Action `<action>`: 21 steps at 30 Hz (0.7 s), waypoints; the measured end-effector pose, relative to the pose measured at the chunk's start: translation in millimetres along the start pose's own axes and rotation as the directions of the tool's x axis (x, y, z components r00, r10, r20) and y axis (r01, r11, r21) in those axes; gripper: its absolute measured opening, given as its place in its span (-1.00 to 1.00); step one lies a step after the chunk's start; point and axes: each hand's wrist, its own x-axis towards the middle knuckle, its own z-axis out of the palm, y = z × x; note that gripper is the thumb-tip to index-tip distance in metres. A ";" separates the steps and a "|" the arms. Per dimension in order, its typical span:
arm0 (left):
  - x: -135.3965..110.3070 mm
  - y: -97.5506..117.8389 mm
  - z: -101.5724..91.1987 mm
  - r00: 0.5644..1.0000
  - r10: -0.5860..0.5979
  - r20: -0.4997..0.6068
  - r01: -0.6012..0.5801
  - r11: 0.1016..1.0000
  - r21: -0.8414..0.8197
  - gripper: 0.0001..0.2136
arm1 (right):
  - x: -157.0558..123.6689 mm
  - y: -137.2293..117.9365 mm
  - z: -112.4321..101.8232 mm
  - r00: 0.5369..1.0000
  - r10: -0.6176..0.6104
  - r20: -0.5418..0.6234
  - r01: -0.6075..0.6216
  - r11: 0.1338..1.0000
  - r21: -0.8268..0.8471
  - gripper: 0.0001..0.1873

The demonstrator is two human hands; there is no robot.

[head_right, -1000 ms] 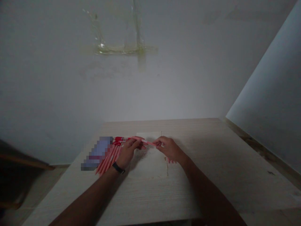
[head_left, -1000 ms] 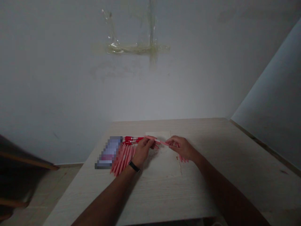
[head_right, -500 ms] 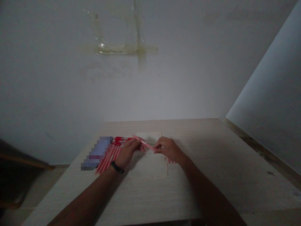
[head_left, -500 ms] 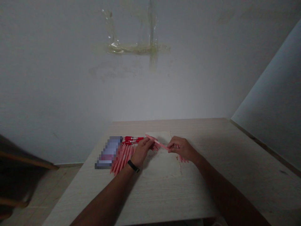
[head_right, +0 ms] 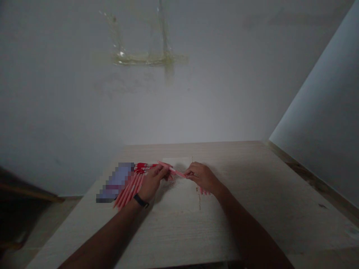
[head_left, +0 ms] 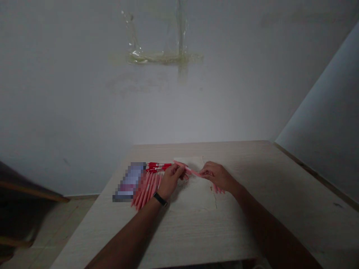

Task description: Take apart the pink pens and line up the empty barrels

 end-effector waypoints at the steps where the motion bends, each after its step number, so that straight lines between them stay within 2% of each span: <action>1: 0.2 -0.6 0.1 1.000 -0.006 0.001 0.006 1.000 -0.003 -0.65 | -0.1 0.2 0.2 1.000 0.003 0.003 -0.003 1.000 -0.001 -0.83; 7: 1.4 -1.7 -0.4 0.999 -0.001 -0.034 0.001 1.000 -0.022 -0.64 | 1.0 0.3 -1.2 0.999 0.029 0.019 -0.028 1.000 -0.004 -0.84; 11: -0.2 0.5 0.1 1.000 -0.025 -0.010 0.025 0.999 -0.028 -0.64 | 0.1 0.8 0.1 0.997 0.077 0.021 -0.077 0.997 0.025 -0.86; 14: -0.4 1.7 -0.6 1.000 -0.022 0.007 0.022 0.999 -0.033 -0.64 | -3.2 -3.8 1.6 0.984 0.169 0.049 -0.172 0.982 0.083 -0.83; 17: 0.7 1.2 -2.5 1.000 0.002 0.001 -0.002 1.000 -0.027 -0.65 | -6.5 -13.0 2.0 0.945 0.306 0.115 -0.322 0.931 0.169 -0.75; 21: 1.4 -1.3 -4.3 1.000 0.012 0.029 -0.012 1.000 -0.003 -0.67 | -5.4 -24.2 2.8 0.926 0.337 0.170 -0.371 0.897 0.239 -0.73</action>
